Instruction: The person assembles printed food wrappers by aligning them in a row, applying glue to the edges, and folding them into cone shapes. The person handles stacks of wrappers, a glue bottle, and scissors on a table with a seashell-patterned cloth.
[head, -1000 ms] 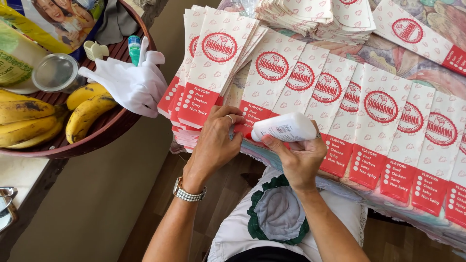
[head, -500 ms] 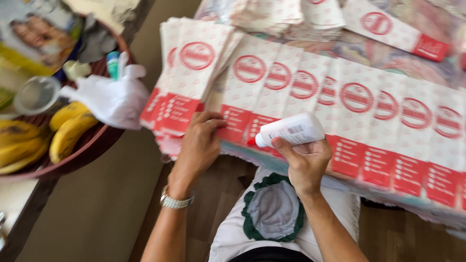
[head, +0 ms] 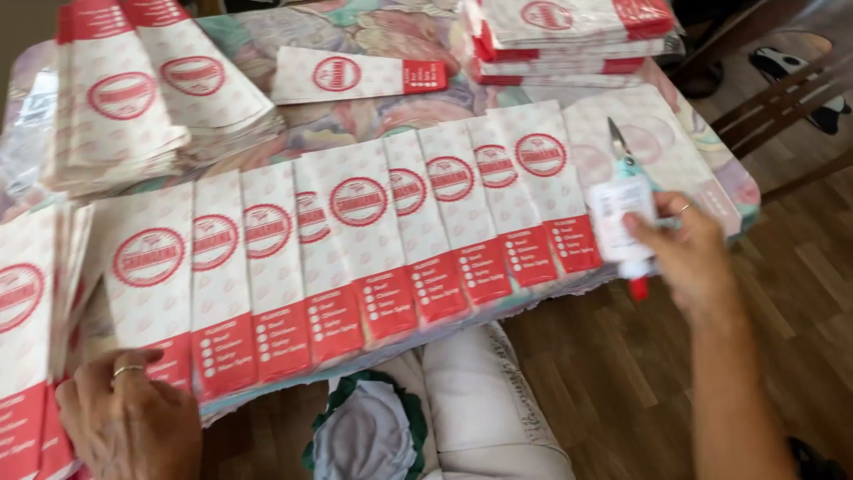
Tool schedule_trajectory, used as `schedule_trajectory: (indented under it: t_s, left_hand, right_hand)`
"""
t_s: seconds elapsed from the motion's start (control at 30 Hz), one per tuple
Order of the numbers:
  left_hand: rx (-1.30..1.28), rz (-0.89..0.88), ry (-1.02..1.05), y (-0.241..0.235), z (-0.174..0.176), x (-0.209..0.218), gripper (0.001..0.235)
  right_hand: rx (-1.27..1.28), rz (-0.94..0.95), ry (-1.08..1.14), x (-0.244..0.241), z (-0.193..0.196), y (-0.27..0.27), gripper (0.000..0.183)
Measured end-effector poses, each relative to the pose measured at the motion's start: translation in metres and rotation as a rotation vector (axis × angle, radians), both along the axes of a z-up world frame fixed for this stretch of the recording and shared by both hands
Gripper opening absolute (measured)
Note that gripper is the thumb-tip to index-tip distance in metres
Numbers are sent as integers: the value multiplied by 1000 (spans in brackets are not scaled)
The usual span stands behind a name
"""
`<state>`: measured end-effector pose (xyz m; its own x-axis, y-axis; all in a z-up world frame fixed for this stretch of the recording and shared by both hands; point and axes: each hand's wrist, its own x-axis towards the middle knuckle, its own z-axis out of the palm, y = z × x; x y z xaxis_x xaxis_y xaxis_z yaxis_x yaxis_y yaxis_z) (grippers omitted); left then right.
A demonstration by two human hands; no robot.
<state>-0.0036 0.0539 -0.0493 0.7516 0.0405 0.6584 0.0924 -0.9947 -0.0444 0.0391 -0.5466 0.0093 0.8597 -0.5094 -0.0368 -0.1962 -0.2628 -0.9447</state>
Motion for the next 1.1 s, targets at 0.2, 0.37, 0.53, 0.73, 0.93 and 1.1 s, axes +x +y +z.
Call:
schedule_trajectory:
  t_s: [0.2,0.37,0.53,0.73,0.93,1.1]
  left_hand:
    - [-598,-675,120,-164,68,40,32]
    - [-547,-1081,119,-290,60,49,26]
    - [-552,-1289,199,-368,48,47,17]
    - [-526,-1216,126,-404,20,55,14]
    - [-540,-1178,163,-410,16,54,14]
    - [-544,-1190,109,-412,6,52,5]
  right_hand:
    - [-734,-138,46,19,9,-102,38]
    - [-1035,-89,60,24,-22,-137,32]
    - [-1018,134,-500,-11,5,-52,19]
    - [-763,503,-632,-26,-22,5,22]
    - [-798,521,-744,-22,-39,-5,17]
    - [-747,543,-767,-27,-33,-9,11]
